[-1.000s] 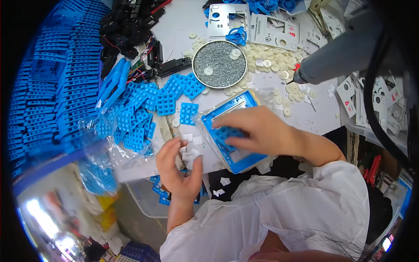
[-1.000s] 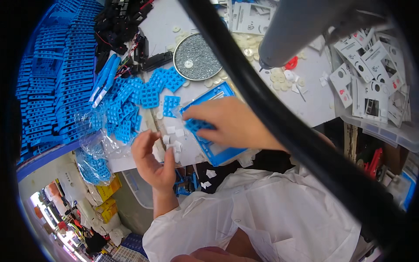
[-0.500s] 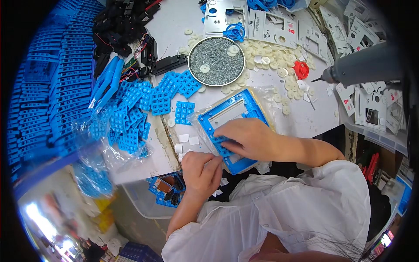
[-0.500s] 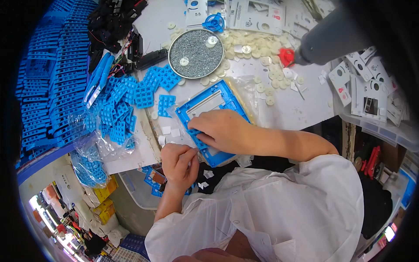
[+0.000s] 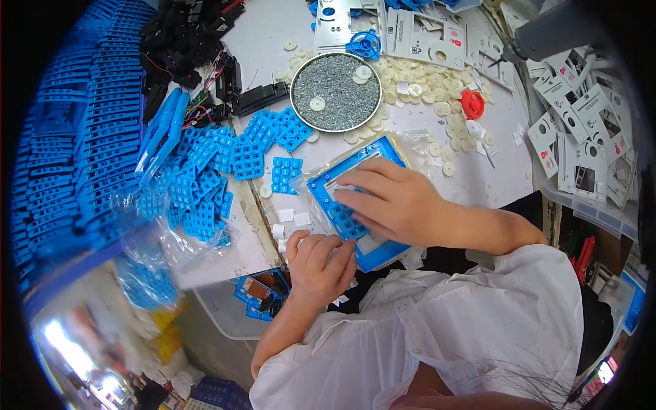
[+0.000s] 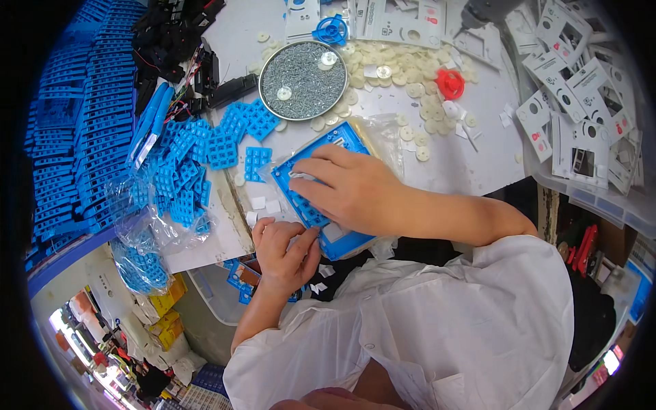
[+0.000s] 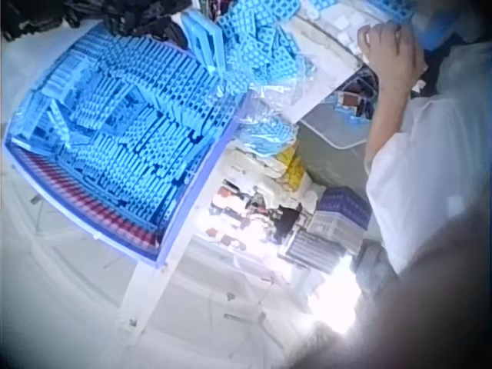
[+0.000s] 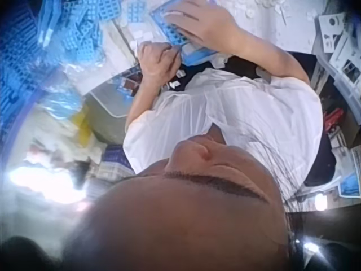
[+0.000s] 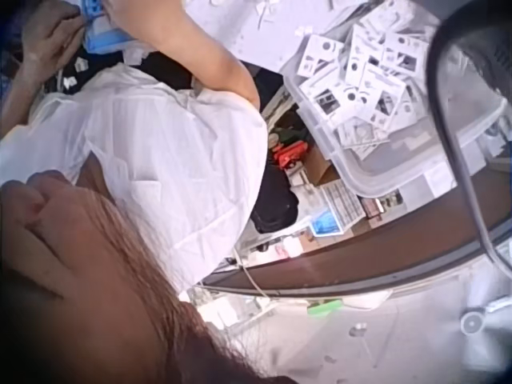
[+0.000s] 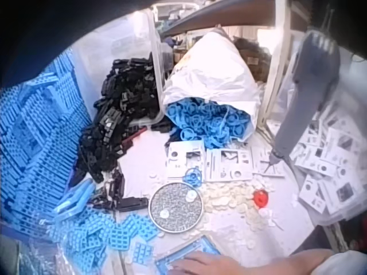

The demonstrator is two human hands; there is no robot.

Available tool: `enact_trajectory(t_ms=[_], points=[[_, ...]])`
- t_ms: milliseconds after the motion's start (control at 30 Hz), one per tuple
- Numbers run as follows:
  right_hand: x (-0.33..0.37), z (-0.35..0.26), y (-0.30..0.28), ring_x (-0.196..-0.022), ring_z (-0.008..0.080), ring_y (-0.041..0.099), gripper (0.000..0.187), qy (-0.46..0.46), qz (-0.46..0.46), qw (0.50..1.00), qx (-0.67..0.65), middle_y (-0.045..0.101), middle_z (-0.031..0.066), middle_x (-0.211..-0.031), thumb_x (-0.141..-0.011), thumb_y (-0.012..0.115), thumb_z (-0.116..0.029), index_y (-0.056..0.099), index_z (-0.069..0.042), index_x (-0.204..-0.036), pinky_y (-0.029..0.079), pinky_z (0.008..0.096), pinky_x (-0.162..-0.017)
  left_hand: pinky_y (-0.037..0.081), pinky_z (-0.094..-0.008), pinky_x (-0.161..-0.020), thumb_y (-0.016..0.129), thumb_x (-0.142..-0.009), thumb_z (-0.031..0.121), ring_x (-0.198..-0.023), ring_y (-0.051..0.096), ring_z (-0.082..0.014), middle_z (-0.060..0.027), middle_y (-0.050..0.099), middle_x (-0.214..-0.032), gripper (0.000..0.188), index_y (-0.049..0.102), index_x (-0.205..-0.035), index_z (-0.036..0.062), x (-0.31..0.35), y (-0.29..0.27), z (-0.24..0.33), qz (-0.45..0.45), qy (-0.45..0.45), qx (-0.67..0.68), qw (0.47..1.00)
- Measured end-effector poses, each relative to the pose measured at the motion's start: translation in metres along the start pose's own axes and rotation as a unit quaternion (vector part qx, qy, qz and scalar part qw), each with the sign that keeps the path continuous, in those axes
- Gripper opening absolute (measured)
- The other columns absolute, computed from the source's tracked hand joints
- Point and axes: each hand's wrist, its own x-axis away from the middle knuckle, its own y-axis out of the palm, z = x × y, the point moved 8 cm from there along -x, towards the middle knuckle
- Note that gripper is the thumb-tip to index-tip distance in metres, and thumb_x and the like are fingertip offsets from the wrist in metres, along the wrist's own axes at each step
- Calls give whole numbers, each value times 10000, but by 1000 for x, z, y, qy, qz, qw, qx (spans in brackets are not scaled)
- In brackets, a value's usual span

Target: Assembling components into blue plastic frames and packaging the finished items into bags.

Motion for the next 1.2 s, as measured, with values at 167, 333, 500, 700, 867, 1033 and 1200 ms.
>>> enact_trajectory(t_ms=[167, 333, 500, 700, 867, 1033, 1200], points=[[33, -23, -8, -1392, 331, 485, 644, -55, -148, 987, 24, 574, 142, -1433, -767, 791, -368, 647, -24, -1293, 421, 562, -1084, 418, -463, -965, 798, -735, 132, -893, 622, -202, -13, 634, -998, 304, 746, -1034, 131, 2, 2, -2, -1, -3, 5, 1000], [63, -17, 12, -1547, 389, 229, 898, 29, -278, 957, 76, 369, 136, -1628, -793, 717, -628, 540, -35, -1444, 205, 745, -1128, 422, -466, -929, 785, -743, 91, -850, 630, -214, -11, 647, -955, 330, 725, -1061, 154, 1, 1, -2, 1, -6, 16, 1000], [62, -20, 9, -1529, 435, 248, 892, 21, -287, 954, 86, 390, 149, -1613, -779, 738, -609, 545, -39, -1438, 226, 743, -1113, 435, -475, -920, 782, -750, 98, -853, 632, -214, -14, 643, -955, 349, 719, -1088, 155, 2, -3, -3, -17, 3, 22, 1000], [48, -18, -14, -1461, 469, 333, 801, 26, -188, 982, 22, 429, 181, -1573, -772, 780, -536, 584, -75, -1396, 258, 733, -1089, 424, -476, -823, 770, -765, 148, -899, 593, -326, -110, 638, -955, 260, 638, -982, 90, -61, -65, -73, 47, -41, -140, 988], [28, -32, -20, -1413, 457, 387, 709, -21, -137, 990, -28, 486, 177, -1515, -768, 804, -478, 633, -91, -1336, 293, 697, -1094, 361, -527, -1056, 794, -794, 245, -1161, 578, -294, -85, 698, -1066, 289, 741, -1036, 98, -150, -116, -168, 50, -77, -460, 883], [32, -17, -45, -1364, 449, 430, 581, 2, -104, 994, -38, 553, 167, -1439, -767, 827, -395, 686, -62, -1222, 352, 648, -1087, 522, -428, -884, 735, -852, 242, -939, 703, -308, -90, 768, -982, 203, 798, -911, 58, -174, -150, -246, -2, -232, -197, 952], [22, -2, -57, -1258, 416, 522, 467, -7, -29, 993, -110, 632, 145, -1309, -791, 826, -287, 695, -45, -1169, 467, 519, -1015, 518, -274, -760, 701, -966, 211, -852, 692, -137, -91, 767, -941, 254, 771, -1048, -19, -163, -212, -240, 186, -248, 64, 948]])
